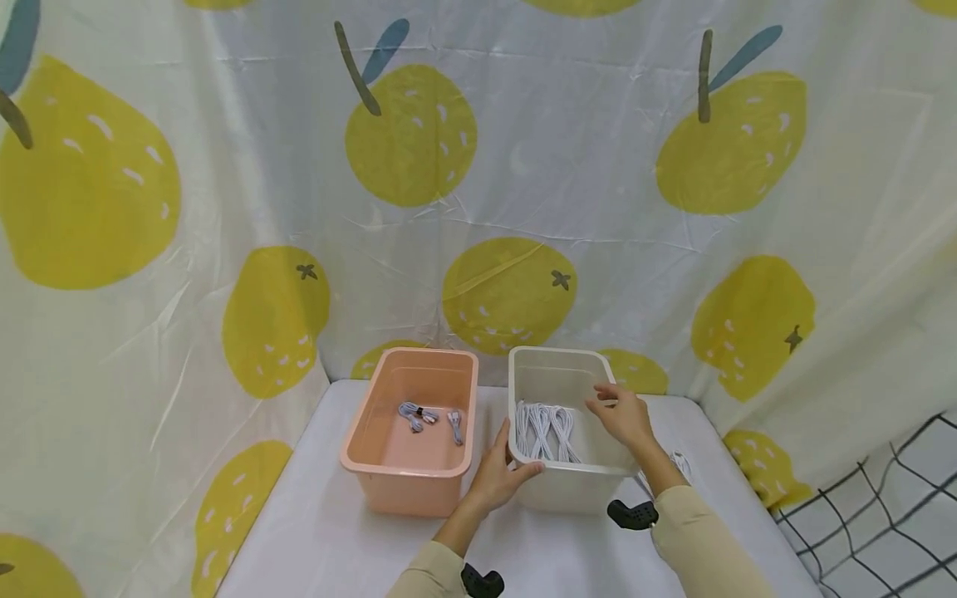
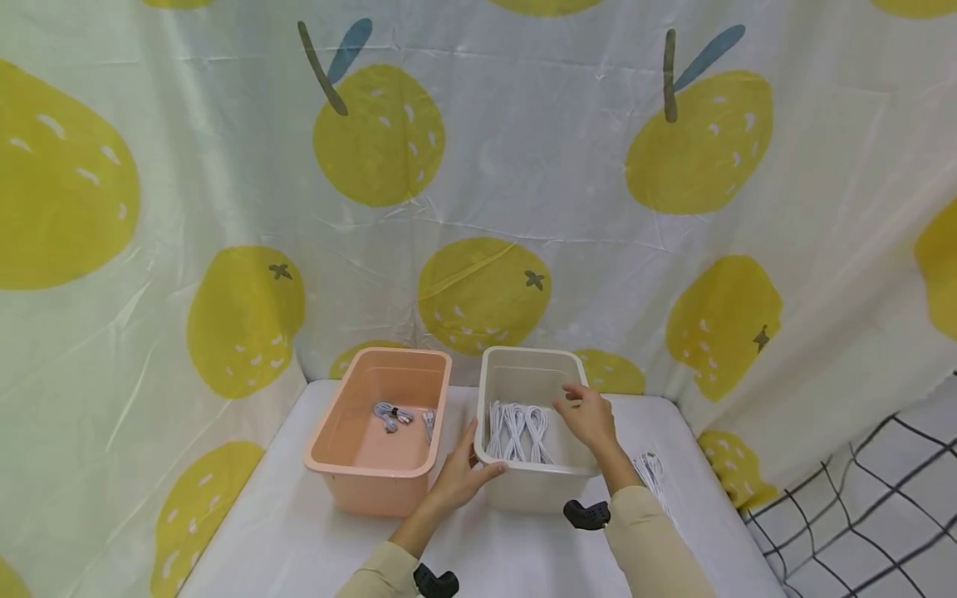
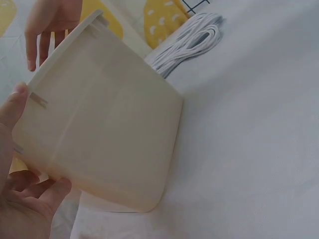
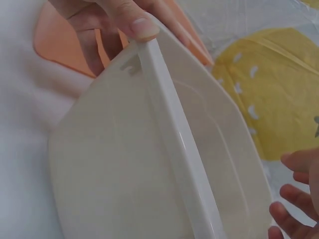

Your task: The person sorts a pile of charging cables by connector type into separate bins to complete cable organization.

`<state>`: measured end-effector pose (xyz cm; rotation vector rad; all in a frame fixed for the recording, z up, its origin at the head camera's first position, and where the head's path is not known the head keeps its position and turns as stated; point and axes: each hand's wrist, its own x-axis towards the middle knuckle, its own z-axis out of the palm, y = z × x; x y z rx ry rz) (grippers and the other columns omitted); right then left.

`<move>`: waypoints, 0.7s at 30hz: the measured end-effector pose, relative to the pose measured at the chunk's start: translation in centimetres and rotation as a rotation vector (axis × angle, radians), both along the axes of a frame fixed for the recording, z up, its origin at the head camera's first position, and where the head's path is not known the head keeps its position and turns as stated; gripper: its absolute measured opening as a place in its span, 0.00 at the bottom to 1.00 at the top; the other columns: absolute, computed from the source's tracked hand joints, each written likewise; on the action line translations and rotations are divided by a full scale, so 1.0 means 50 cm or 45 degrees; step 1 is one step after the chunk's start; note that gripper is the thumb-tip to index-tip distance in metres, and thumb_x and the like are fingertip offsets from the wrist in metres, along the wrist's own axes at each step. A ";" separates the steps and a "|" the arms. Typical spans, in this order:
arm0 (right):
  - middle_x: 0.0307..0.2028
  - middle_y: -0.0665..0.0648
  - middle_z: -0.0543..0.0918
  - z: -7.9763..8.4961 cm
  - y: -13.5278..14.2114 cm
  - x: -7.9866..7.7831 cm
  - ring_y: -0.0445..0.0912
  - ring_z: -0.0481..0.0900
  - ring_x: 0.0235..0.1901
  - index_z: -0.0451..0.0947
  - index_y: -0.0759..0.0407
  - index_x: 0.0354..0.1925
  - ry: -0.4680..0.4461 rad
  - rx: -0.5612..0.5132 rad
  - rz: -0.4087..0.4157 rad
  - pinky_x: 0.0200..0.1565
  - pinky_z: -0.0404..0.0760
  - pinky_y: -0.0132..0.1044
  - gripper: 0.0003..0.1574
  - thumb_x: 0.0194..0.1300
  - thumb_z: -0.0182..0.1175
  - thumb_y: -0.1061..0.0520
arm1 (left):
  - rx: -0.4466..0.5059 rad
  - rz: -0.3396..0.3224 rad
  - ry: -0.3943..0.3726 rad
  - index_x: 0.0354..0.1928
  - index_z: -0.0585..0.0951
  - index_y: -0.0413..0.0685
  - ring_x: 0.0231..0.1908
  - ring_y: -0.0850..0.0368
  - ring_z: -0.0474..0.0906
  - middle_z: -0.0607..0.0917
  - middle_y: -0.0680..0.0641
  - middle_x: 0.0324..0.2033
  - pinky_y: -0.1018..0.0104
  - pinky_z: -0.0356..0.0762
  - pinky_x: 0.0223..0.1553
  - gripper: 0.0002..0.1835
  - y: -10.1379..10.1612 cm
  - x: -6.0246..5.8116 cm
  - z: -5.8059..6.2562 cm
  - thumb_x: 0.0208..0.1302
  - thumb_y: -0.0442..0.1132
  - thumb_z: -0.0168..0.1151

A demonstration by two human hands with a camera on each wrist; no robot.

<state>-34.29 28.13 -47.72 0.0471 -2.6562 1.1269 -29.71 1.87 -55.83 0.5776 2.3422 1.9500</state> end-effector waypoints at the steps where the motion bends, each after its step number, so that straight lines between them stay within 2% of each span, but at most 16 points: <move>1: 0.52 0.70 0.85 0.000 0.002 0.000 0.64 0.85 0.50 0.79 0.68 0.61 0.007 0.007 0.004 0.49 0.82 0.56 0.27 0.70 0.68 0.54 | 0.001 0.003 0.001 0.82 0.43 0.36 0.70 0.36 0.65 0.63 0.34 0.75 0.46 0.72 0.63 0.57 0.000 0.000 0.001 0.67 0.44 0.74; 9: 0.53 0.70 0.84 0.001 0.016 0.005 0.63 0.86 0.48 0.78 0.68 0.63 0.054 -0.004 0.047 0.45 0.84 0.53 0.30 0.67 0.70 0.57 | 0.020 0.001 -0.011 0.82 0.44 0.36 0.72 0.34 0.62 0.60 0.34 0.77 0.45 0.70 0.63 0.57 0.001 0.000 0.002 0.66 0.43 0.74; 16: 0.54 0.70 0.83 0.002 0.037 0.020 0.63 0.85 0.49 0.76 0.67 0.66 0.014 -0.035 0.046 0.46 0.84 0.52 0.33 0.67 0.72 0.56 | 0.046 -0.003 -0.038 0.82 0.44 0.37 0.72 0.33 0.62 0.59 0.35 0.77 0.46 0.71 0.63 0.57 0.000 0.003 0.003 0.66 0.43 0.74; 21: 0.54 0.69 0.84 0.007 0.057 0.031 0.62 0.85 0.49 0.76 0.67 0.66 -0.002 -0.028 0.023 0.45 0.85 0.50 0.34 0.66 0.72 0.56 | 0.060 -0.012 -0.035 0.82 0.44 0.37 0.72 0.33 0.62 0.59 0.35 0.77 0.43 0.69 0.64 0.57 0.001 0.004 0.003 0.66 0.43 0.74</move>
